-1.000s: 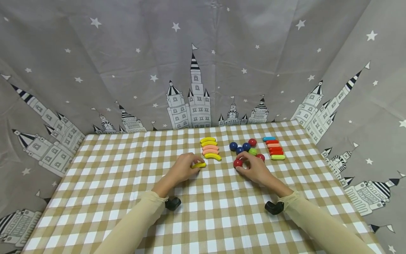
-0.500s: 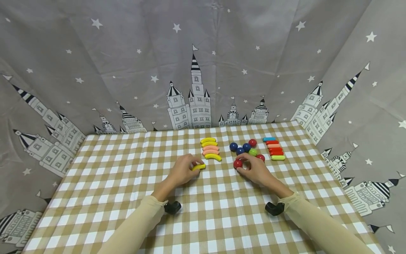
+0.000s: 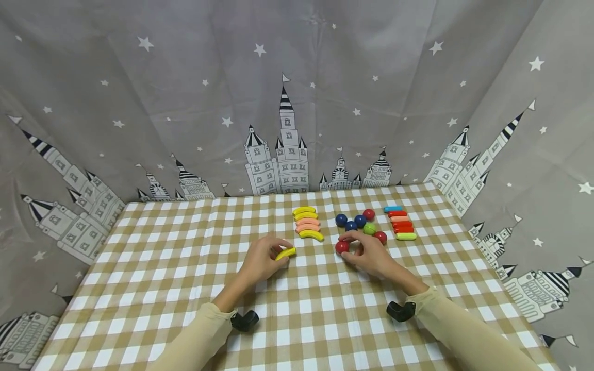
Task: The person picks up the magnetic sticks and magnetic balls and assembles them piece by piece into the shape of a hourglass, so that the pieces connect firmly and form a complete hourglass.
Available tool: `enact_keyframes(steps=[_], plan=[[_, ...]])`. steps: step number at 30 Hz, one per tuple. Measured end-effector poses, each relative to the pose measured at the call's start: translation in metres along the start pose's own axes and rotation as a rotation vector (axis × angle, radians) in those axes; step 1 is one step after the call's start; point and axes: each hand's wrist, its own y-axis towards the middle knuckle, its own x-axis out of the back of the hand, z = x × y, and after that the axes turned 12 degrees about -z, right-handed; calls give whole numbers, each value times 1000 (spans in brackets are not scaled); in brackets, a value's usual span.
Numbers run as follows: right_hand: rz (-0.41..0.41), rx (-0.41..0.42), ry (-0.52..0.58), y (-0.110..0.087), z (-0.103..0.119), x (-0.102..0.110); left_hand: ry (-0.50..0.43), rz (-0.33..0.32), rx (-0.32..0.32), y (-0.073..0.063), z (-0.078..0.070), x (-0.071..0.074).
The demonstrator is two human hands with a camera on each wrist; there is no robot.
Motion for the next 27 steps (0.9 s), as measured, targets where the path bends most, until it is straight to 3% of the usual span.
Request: enact_keyframes(steps=[7, 13, 21, 27], plan=[[18, 18, 71, 2, 12, -2, -30, -26, 13, -4, 0, 0], [54, 84, 142, 5, 17, -13, -50, -25, 49, -7, -2, 4], [95, 23, 213, 9, 31, -33, -71, -29, 61, -11, -1, 6], [108, 52, 261, 11, 38, -50, -62, -40, 60, -13, 2, 8]])
